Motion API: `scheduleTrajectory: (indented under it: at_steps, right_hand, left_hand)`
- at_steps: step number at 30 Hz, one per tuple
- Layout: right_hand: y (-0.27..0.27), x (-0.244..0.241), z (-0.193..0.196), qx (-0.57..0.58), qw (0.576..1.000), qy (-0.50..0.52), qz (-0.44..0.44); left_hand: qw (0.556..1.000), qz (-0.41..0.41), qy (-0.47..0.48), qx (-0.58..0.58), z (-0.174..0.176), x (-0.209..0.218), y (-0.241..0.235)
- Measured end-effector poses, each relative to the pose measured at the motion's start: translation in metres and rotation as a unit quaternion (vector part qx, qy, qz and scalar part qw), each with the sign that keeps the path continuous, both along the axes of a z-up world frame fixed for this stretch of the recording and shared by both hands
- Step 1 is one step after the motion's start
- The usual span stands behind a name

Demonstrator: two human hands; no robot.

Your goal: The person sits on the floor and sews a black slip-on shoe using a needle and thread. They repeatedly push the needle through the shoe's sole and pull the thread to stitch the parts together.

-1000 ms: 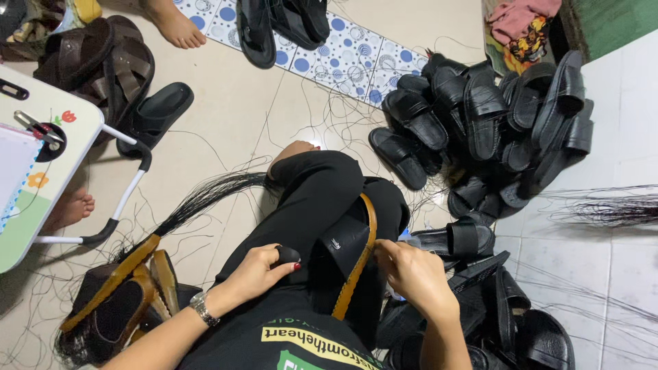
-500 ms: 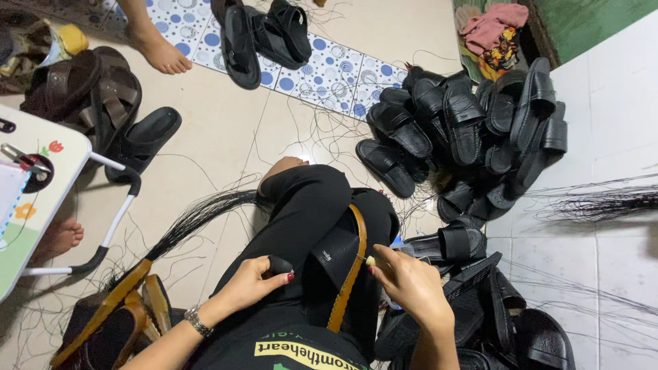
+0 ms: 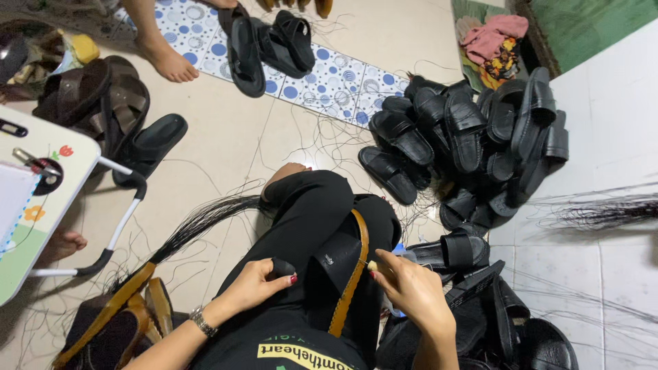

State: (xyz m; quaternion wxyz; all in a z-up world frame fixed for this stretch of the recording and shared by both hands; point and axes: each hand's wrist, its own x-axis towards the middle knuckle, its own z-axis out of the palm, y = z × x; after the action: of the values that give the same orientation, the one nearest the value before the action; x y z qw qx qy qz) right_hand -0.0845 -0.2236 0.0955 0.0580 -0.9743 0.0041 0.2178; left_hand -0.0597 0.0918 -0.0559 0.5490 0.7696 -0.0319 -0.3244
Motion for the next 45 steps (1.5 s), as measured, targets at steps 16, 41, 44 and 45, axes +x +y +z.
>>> scheduleTrajectory:
  at_steps: [16, 41, 44, 45]
  right_hand:
    - [0.002, 0.005, -0.008, -0.001, 0.997, 0.057, -0.051]
    - [-0.003, -0.010, -0.005, 0.035, 0.999, -0.032, 0.003]
    - [0.007, -0.014, 0.007, 0.049, 0.991, -0.124, 0.034]
    - [0.013, -0.014, 0.011, 0.066, 0.985, -0.149, 0.050]
  left_hand:
    - [0.997, 0.008, 0.038, -0.068, 0.018, 0.006, 0.004]
    - [0.965, 0.034, 0.127, -0.229, 0.021, 0.005, 0.011]
    - [0.916, 0.098, 0.189, -0.339, 0.013, -0.006, 0.001]
    - [0.873, 0.135, 0.233, -0.407, 0.011, -0.007, -0.004]
